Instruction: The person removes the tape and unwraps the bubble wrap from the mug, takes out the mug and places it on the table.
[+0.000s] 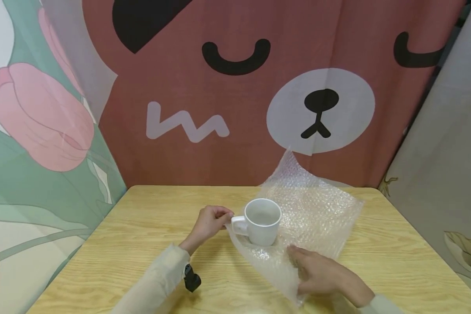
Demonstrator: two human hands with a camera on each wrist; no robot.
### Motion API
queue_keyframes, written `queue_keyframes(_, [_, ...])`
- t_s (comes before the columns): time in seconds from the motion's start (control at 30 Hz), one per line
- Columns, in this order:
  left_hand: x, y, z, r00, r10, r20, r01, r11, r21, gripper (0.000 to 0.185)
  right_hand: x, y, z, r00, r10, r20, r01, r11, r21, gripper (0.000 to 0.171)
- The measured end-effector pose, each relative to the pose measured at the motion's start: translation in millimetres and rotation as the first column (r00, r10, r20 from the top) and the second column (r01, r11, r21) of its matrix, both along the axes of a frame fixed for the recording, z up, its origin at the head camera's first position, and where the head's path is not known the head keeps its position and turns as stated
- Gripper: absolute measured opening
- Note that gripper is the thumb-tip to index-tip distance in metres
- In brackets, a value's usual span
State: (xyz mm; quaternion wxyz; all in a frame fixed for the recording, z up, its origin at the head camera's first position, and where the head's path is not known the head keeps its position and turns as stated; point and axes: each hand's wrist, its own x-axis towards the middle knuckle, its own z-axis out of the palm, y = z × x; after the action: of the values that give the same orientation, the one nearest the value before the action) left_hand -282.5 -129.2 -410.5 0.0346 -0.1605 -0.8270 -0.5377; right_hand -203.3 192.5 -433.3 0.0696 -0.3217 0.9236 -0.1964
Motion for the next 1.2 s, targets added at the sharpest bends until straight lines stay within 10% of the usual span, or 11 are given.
queue_keyframes(0.9, [8.9, 6.2, -10.0, 0.950, 0.140, 0.281, -0.227, 0.924, 0.308, 0.016, -0.6, -6.9, -6.7, 0.998, 0.000, -0.069, 0.001, 1.000, 0.011, 0.095])
queue_keyframes(1.2, [11.2, 0.0, -16.5, 0.913, 0.043, 0.405, -0.273, 0.803, 0.529, 0.025, -1.1, -4.7, -7.6, 0.984, 0.054, -0.171, -0.070, 0.994, -0.089, 0.064])
